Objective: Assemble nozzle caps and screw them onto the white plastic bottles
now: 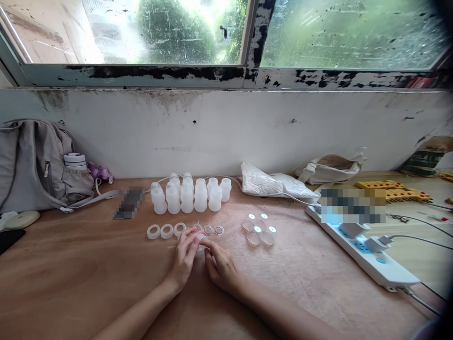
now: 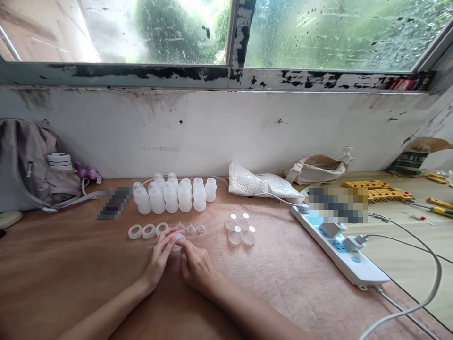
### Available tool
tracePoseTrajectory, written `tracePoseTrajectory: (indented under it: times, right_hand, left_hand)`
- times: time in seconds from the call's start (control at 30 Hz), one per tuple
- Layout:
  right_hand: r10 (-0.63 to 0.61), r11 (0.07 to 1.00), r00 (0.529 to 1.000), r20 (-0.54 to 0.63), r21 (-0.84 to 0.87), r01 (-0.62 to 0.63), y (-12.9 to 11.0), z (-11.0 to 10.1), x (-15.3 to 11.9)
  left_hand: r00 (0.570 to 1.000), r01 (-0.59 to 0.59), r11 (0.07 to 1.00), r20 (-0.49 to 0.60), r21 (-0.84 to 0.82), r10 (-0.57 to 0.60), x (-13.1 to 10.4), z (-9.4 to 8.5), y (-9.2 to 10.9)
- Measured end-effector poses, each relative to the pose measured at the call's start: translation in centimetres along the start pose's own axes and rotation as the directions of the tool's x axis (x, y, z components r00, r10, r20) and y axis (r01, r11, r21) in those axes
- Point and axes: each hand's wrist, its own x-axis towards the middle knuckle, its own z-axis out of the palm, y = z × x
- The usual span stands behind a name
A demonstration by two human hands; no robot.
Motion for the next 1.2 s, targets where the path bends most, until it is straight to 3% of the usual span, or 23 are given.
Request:
tracePoseTrajectory:
  times: [0.17, 0.27, 0.4, 0.5, 0.6, 0.7, 0.8, 0.97, 1.2]
  right_hand:
    - [0.035, 0.999, 0.999, -0.039, -0.005, -0.035, 0.5, 0.0, -0.2]
    - [0.059, 0.998, 0.997, -0.046, 0.022, -0.058, 0.6, 0.1, -0.3]
    - [0.073, 0.994, 0.996, -0.052, 0.084, -0.069, 0.7, 0.0, -0.1]
    - [0.036, 0.994, 0.991, -0.127, 0.105, -0.022, 0.7, -0.1, 0.2]
    - [0.130, 0.987, 0.971, -0.200, 0.120, -0.107, 0.9, -0.2, 0.6]
    - [0.306, 0.940, 0.941, -0.143, 0.205, -0.274, 1.0, -0.5, 1.1]
    - [0.388, 0.879, 0.921, -0.034, 0.314, -0.359, 1.3, -0.6, 1.5]
    - [0.426, 0.831, 0.905, 0.011, 0.390, -0.396, 1.5, -0.6, 1.6]
    - [0.407, 0.886, 0.913, -0.006, 0.245, -0.393, 1.4, -0.2, 1.5]
  left_hand:
    - [0.998, -0.065, 0.975, 0.025, 0.213, 0.061, -0.4, -0.2, 0.2]
    - [0.995, -0.082, 0.965, 0.067, 0.250, 0.067, -0.4, -0.2, 0.2]
    - [0.998, -0.017, 0.991, 0.067, 0.132, 0.008, 0.0, 0.0, -0.2]
    - [0.998, 0.046, 0.999, 0.038, 0.021, -0.047, 0.3, 0.1, -0.5]
    - [0.997, 0.068, 0.996, 0.047, -0.064, -0.065, 0.4, 0.2, -0.6]
    - [0.994, 0.094, 0.988, 0.061, -0.124, -0.087, 0.3, 0.2, -0.5]
    - [0.986, 0.147, 0.975, 0.103, -0.164, -0.131, 0.2, 0.3, -0.3]
    - [0.973, 0.176, 0.968, 0.181, -0.179, -0.144, 0.0, 0.4, 0.1]
    - [0.968, 0.199, 0.966, 0.186, -0.168, -0.167, -0.1, 0.5, 0.3]
